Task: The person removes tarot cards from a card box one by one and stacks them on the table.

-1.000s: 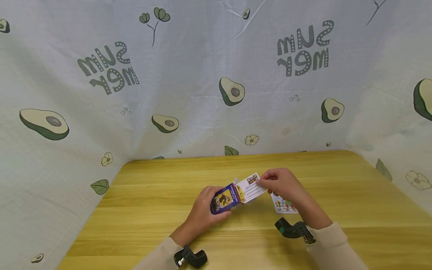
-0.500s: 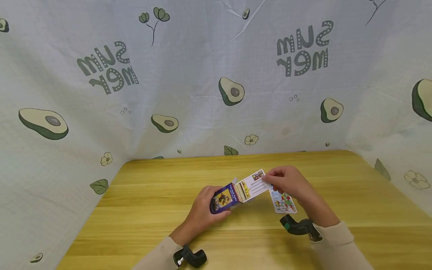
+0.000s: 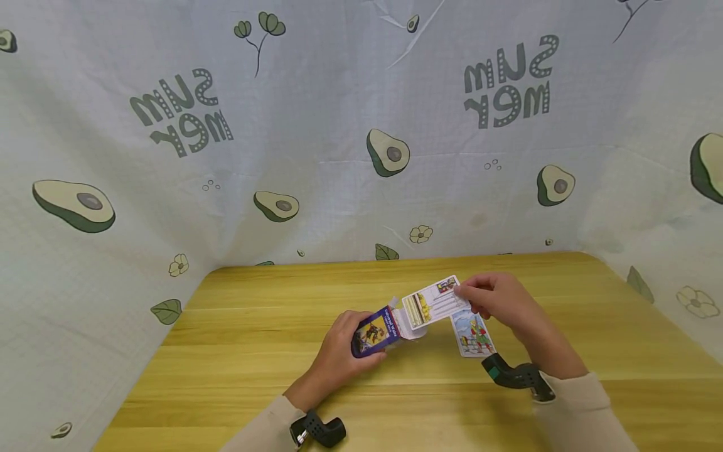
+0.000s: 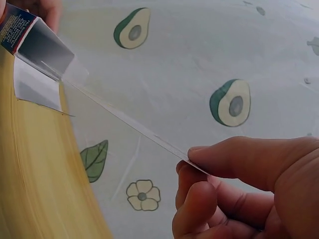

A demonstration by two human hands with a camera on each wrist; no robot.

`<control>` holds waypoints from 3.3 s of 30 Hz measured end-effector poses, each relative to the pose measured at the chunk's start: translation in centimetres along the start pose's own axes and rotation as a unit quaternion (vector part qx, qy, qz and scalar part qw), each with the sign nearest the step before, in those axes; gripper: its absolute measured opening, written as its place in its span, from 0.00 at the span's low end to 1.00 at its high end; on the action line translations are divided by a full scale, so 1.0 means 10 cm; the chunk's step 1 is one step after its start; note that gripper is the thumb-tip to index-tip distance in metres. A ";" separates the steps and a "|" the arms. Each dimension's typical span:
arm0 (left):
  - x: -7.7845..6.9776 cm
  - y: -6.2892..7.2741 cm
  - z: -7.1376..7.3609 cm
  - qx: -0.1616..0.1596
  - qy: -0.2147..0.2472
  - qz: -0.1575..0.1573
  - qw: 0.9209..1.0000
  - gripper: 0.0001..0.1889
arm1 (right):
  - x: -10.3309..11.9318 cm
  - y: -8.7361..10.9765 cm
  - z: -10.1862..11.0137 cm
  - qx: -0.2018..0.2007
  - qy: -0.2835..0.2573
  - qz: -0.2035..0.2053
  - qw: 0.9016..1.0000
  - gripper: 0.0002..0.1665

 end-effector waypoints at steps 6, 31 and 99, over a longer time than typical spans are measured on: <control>-0.01 0.00 0.01 -0.004 0.001 -0.005 1.000 0.35 | -0.06 0.01 0.09 0.000 -0.013 -0.008 1.000 0.22; 0.01 0.00 0.00 -0.002 0.003 -0.006 1.000 0.35 | -0.41 -0.02 0.37 -0.010 -0.062 -0.046 0.997 0.27; 0.00 0.01 0.01 -0.009 0.002 -0.014 1.000 0.36 | -0.69 -0.09 0.27 -0.030 -0.025 -0.111 0.993 0.28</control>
Point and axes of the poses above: each hand's wrist, its own y-axis away from the middle knuckle, its own z-axis out of the back of the hand, x = y × z, the point moved 6 cm from there along -y, towards the middle knuckle, and after that the axes turned 1 degree about z, right-handed, at the moved point
